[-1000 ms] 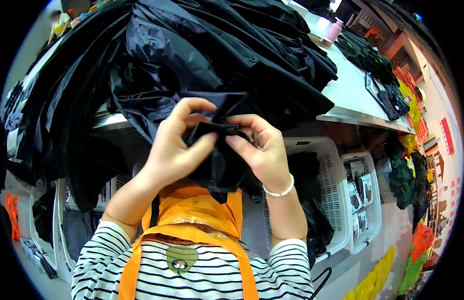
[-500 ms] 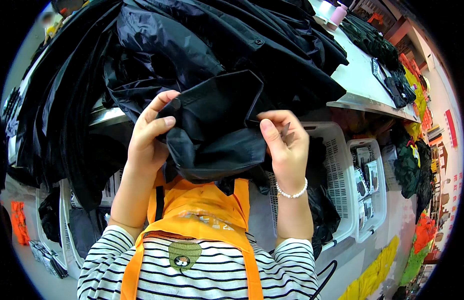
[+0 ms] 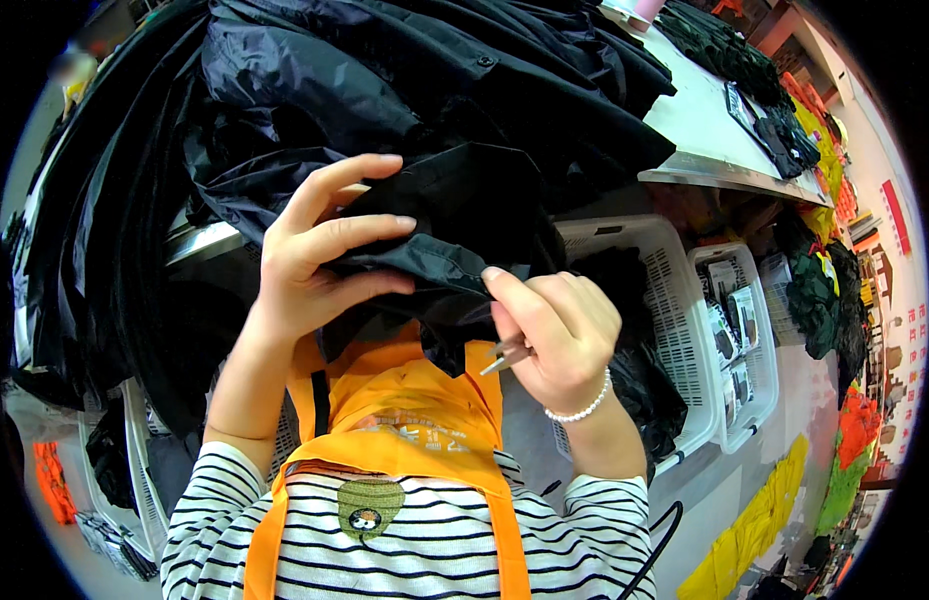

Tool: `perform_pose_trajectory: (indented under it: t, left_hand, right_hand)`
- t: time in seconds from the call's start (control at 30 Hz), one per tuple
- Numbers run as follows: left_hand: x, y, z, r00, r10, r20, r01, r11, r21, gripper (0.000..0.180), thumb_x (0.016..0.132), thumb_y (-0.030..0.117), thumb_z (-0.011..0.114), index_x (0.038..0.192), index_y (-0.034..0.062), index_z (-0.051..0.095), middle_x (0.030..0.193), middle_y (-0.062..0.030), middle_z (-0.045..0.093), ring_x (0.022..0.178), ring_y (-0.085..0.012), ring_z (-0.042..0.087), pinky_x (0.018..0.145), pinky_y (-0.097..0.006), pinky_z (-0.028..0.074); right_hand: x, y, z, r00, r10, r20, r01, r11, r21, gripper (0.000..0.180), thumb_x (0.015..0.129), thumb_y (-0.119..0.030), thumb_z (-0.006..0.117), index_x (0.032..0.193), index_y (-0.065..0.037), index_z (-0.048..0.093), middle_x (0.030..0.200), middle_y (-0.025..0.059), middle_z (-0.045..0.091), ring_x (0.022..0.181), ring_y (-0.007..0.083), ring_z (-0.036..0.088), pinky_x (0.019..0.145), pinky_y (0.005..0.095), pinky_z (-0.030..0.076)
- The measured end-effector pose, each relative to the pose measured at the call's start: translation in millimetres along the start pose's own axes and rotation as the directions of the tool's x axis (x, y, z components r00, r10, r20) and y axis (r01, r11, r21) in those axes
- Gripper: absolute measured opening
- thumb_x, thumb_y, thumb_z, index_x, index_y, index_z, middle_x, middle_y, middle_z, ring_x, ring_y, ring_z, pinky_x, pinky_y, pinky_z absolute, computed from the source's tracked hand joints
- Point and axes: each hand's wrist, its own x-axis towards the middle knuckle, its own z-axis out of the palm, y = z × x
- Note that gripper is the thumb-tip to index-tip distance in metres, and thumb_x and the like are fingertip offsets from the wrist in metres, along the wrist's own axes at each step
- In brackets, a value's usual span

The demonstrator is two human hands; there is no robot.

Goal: The person repeatedly picks up black garments from a pile, unfolds them, and checks seams and edges by hand. They place each item back on the pile and continue with the next garment. The workspace is a table with stacked clothes and nearby storage bins.

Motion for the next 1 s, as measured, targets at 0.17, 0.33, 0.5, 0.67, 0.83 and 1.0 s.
perform_pose_trajectory:
  t: [0.17, 0.33, 0.5, 0.67, 0.83, 1.0]
  left_hand:
    - [-11, -14, -13, 0.980, 0.182, -0.074, -0.156, 0.951, 0.269, 0.025, 0.063, 0.003, 0.077, 0.088, 0.0051, 0.072, 0.114, -0.0160, 0.061, 0.102, -0.0261, 0.062, 0.083, -0.031, 0.052]
    - [-23, -21, -7, 0.935, 0.302, -0.185, -0.202, 0.885, 0.420, 0.021, 0.062, 0.005, 0.081, 0.080, 0.0030, 0.069, 0.106, -0.0143, 0.063, 0.094, -0.0237, 0.063, 0.078, -0.028, 0.052]
    - [-24, -22, -2, 0.938, 0.265, -0.225, -0.172, 0.916, 0.362, 0.022, 0.059, 0.004, 0.080, 0.075, 0.0035, 0.064, 0.104, -0.0147, 0.063, 0.090, -0.0241, 0.063, 0.074, -0.029, 0.051]
    - [-25, -20, 7, 0.932, 0.227, -0.284, -0.138, 0.943, 0.303, 0.023, 0.056, 0.001, 0.076, 0.074, 0.0038, 0.061, 0.103, -0.0142, 0.063, 0.088, -0.0265, 0.062, 0.071, -0.031, 0.050]
    - [-34, -16, 31, 0.849, -0.063, 0.525, 0.074, 0.997, 0.000, 0.034, 0.069, 0.020, 0.077, 0.092, 0.0037, 0.056, 0.122, -0.0160, 0.057, 0.106, -0.0337, 0.059, 0.088, -0.039, 0.050]
    - [-53, -49, 57, 0.888, -0.029, 0.458, 0.006, 0.999, 0.051, 0.051, 0.073, 0.025, 0.074, 0.112, -0.0009, 0.057, 0.120, -0.0205, 0.057, 0.114, -0.0348, 0.054, 0.098, -0.042, 0.043]
  right_hand:
    - [-11, 8, -1, 0.967, -0.252, -0.022, 0.248, 0.960, -0.127, 0.023, 0.074, -0.004, 0.069, 0.097, -0.005, 0.067, 0.066, 0.0007, 0.052, 0.050, 0.0117, 0.046, 0.046, 0.0230, 0.034]
    - [-18, 13, -1, 0.946, -0.325, 0.001, 0.320, 0.931, -0.177, 0.022, 0.074, -0.007, 0.069, 0.096, -0.005, 0.067, 0.066, 0.0001, 0.053, 0.050, 0.0097, 0.045, 0.047, 0.0216, 0.033]
    - [-24, 13, -4, 0.944, -0.327, 0.040, 0.329, 0.928, -0.174, 0.021, 0.075, -0.009, 0.071, 0.096, -0.006, 0.067, 0.067, 0.0001, 0.054, 0.050, 0.0103, 0.045, 0.047, 0.0213, 0.034]
    - [-18, 17, -1, 0.986, -0.050, 0.158, -0.006, 0.942, 0.335, 0.038, 0.075, -0.031, 0.079, 0.098, -0.005, 0.066, 0.070, -0.0001, 0.052, 0.051, 0.0084, 0.043, 0.045, 0.0202, 0.031]
    - [30, 3, -4, 0.790, 0.516, 0.331, -0.598, 0.532, 0.599, 0.036, 0.083, -0.015, 0.072, 0.115, -0.002, 0.059, 0.089, -0.0004, 0.050, 0.063, 0.0018, 0.039, 0.055, 0.0142, 0.032]
    - [86, -13, 75, 0.919, 0.194, 0.343, -0.319, 0.877, 0.360, 0.058, 0.074, -0.022, 0.078, 0.125, -0.003, 0.055, 0.111, 0.0151, 0.051, 0.082, 0.0268, 0.060, 0.069, 0.0361, 0.050]
